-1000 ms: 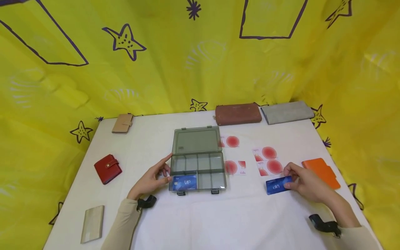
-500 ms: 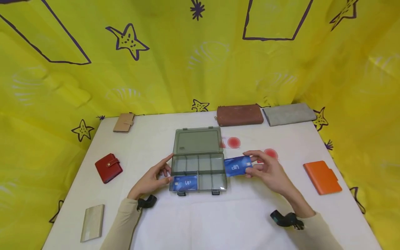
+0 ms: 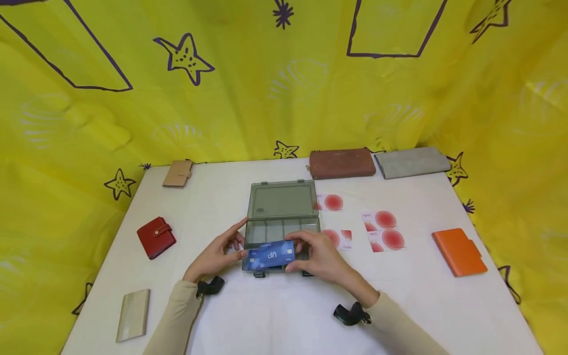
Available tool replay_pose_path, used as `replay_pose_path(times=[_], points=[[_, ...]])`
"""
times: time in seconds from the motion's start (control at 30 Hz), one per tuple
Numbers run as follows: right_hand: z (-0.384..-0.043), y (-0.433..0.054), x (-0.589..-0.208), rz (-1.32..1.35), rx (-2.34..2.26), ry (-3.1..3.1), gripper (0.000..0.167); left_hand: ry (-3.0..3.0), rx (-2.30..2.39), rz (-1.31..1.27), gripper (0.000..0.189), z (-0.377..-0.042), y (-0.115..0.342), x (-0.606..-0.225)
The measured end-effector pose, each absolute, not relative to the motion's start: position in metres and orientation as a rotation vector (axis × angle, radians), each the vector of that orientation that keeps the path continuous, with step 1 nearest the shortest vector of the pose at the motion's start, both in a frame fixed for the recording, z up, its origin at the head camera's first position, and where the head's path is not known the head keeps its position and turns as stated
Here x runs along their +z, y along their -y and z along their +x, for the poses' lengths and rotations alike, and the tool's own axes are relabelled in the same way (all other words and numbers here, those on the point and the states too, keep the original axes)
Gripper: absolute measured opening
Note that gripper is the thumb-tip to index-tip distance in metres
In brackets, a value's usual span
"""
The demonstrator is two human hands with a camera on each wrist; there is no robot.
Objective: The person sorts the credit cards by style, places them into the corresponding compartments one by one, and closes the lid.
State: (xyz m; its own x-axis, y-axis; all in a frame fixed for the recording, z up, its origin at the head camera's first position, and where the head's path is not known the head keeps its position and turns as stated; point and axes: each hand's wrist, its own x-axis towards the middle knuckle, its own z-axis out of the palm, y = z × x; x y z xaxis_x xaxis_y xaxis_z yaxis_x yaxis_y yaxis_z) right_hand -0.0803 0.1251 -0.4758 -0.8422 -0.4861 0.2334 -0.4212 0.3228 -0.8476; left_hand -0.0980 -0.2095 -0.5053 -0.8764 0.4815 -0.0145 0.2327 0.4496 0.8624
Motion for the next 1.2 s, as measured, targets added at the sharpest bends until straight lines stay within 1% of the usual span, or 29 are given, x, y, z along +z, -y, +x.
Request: replay_pose_path(times=[0.1, 0.33, 0.43, 0.57, 0.67, 0.77, 0.87, 0.93, 1.0, 1.1, 1.2], points=[[-0.08, -0.113, -0.475, -0.875, -1.462, -2.606, 0.063, -2.436, 1.399, 0.618, 0.087, -0.098, 0.209, -0.505], [-0.075, -0.094, -0.472, -0.802, -1.228, -2.776, 0.061, -2.413, 1.424, 0.608, 0.088, -0.097, 0.208, -0.502], [-0.074, -0.09, -0.47, -0.818, -1.12, -2.802, 0.062, -2.418, 1.43, 0.595, 0.088, -0.096, 0.209, -0.502], [-0.081, -0.101, -0.466, -0.859, -1.2, -2.698, 0.062, -2.411, 1.432, 0.595, 0.088, -0.097, 0.209, -0.504], [-0.1, -0.127, -0.465, -0.821, -1.383, -2.596, 0.052, -2.412, 1.427, 0.614, 0.088, -0.097, 0.209, -0.505], [-0.131, -0.163, -0.461, -0.633, -1.475, -2.598, 0.045, -2.423, 1.424, 0.616, 0.087, -0.097, 0.21, -0.506], [-0.162, -0.199, -0.459, -0.375, -1.404, -2.655, 0.049, -2.431, 1.427, 0.609, 0.087, -0.097, 0.21, -0.505], [-0.18, -0.217, -0.46, -0.27, -1.302, -2.679, 0.055, -2.431, 1.431, 0.607, 0.087, -0.097, 0.21, -0.504], [-0.194, -0.229, -0.464, -0.234, -1.211, -2.664, 0.06, -2.432, 1.432, 0.617, 0.087, -0.097, 0.209, -0.504], [-0.207, -0.237, -0.473, -0.253, -1.126, -2.649, 0.064, -2.429, 1.435, 0.632, 0.087, -0.097, 0.208, -0.504], [-0.212, -0.236, -0.48, -0.287, -1.074, -2.673, 0.059, -2.426, 1.439, 0.618, 0.087, -0.097, 0.207, -0.504]])
